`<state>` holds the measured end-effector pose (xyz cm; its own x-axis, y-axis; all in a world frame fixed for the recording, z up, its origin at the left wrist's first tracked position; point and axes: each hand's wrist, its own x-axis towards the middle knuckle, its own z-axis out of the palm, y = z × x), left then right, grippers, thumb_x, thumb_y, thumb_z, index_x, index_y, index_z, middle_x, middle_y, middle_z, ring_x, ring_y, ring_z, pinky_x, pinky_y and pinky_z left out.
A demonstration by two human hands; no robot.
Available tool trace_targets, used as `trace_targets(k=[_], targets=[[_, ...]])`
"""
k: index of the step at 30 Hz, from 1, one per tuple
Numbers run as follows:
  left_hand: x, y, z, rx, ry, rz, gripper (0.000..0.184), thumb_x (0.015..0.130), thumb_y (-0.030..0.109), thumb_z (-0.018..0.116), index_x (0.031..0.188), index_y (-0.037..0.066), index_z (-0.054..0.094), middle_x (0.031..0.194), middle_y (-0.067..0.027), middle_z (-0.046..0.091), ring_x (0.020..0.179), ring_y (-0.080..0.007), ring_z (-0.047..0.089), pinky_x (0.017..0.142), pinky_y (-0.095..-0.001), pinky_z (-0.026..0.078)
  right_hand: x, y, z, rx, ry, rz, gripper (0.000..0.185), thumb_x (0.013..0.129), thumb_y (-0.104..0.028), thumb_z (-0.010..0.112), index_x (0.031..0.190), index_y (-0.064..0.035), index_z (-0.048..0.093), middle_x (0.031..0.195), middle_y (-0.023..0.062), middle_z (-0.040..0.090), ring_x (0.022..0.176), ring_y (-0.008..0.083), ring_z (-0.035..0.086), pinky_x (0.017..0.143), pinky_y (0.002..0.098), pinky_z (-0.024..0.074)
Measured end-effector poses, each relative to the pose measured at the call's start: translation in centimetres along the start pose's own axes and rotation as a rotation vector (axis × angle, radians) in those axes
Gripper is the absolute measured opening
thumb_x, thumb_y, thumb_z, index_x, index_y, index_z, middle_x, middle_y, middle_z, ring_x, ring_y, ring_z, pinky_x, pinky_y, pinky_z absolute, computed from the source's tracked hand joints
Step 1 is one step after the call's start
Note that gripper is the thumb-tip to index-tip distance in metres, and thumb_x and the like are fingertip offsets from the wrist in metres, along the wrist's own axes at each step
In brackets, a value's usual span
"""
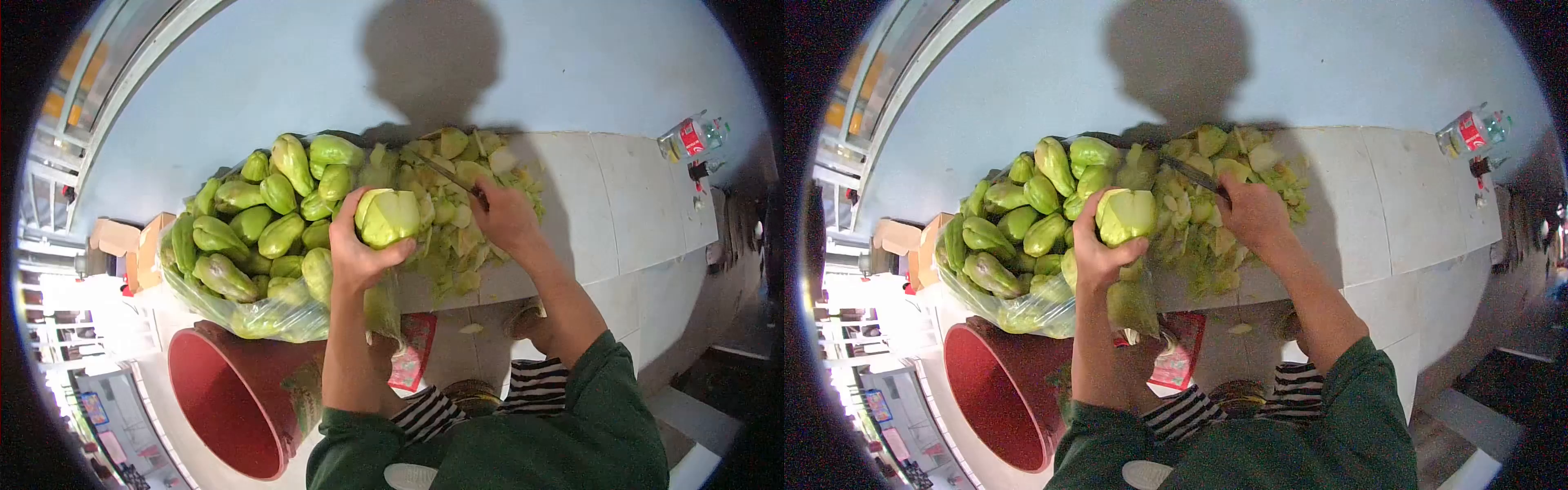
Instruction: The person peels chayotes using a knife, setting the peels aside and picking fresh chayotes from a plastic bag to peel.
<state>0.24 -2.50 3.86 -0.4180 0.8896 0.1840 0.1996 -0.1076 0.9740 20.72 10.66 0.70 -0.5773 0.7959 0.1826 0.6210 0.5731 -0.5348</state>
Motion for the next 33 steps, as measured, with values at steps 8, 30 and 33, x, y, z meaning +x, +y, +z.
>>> trace_targets(k=[8, 30, 33], targets=[[0.0, 0.5, 0.4, 0.110, 0.115, 0.101, 0.081, 0.048, 0.020, 0.083, 0.119, -0.003, 0.051, 0.103, -0.0101, 0.061, 0.091, -0.0177, 0.059, 0.086, -0.0308, 0.048, -1.1, -0.5, -0.4, 0.085, 0.063, -0.278, 0.036, 0.073, -0.023, 0.068, 0.104, -0.0094, 0.057, 0.083, 0.0141, 0.065, 0.075, 0.0361, 0.064, 0.062, 0.0454, 0.0508], [-0.5, 1.3, 1.0, 0.168, 0.176, 0.177, 0.086, 0.047, 0.017, 0.087, 0.122, -0.002, 0.050, 0.108, -0.0101, 0.061, 0.097, -0.0187, 0.059, 0.089, -0.0333, 0.048, -0.9, -0.8, -0.1, 0.138, 0.065, -0.023, 0.027, 0.077, -0.021, 0.067, 0.100, -0.0105, 0.055, 0.074, 0.0160, 0.064, 0.070, 0.0365, 0.064, 0.061, 0.0486, 0.0505], [-0.4, 0.8, 0.7, 0.159, 0.195, 0.174, 0.086, 0.049, 0.016, 0.087, 0.124, -0.002, 0.049, 0.108, -0.0101, 0.061, 0.097, -0.0189, 0.059, 0.089, -0.0331, 0.048, -1.3, -0.6, 0.5, 0.208, 0.236, -0.230, 0.027, 0.078, -0.019, 0.066, 0.101, -0.0069, 0.058, 0.072, 0.0184, 0.063, 0.072, 0.0358, 0.065, 0.065, 0.0481, 0.0506]])
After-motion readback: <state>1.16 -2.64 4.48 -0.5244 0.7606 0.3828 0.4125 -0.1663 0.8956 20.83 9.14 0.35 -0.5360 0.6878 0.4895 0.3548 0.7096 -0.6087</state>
